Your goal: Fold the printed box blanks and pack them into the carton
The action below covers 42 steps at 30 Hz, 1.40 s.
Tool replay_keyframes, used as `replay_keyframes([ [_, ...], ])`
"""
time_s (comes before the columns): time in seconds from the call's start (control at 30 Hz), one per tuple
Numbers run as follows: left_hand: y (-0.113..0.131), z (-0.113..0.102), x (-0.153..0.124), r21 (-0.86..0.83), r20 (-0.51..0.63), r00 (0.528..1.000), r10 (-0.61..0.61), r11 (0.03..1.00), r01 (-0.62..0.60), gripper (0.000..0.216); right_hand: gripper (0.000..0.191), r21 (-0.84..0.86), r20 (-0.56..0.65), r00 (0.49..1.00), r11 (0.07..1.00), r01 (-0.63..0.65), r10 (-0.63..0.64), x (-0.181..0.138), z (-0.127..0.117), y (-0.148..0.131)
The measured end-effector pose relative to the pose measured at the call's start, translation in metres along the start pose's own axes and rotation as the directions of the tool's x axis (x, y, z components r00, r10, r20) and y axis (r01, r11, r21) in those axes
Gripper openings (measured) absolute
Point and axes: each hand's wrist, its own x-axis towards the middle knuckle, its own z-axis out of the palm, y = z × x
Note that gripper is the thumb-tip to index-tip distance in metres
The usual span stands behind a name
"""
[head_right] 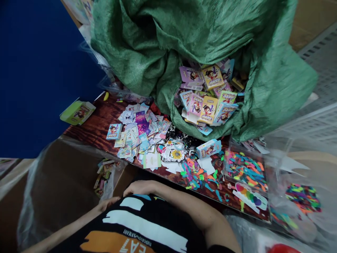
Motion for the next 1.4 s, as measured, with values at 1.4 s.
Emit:
replay_keyframes([
  [1.4, 0.083, 0.036, -0.025, -0.159, -0.047, 0.997, 0.062, 0.985, -0.069, 0.037, 0.032, 0.432, -0.497, 0.855, 0.896, 0.096, 0.148, -0.038, 0.015, -0.008],
])
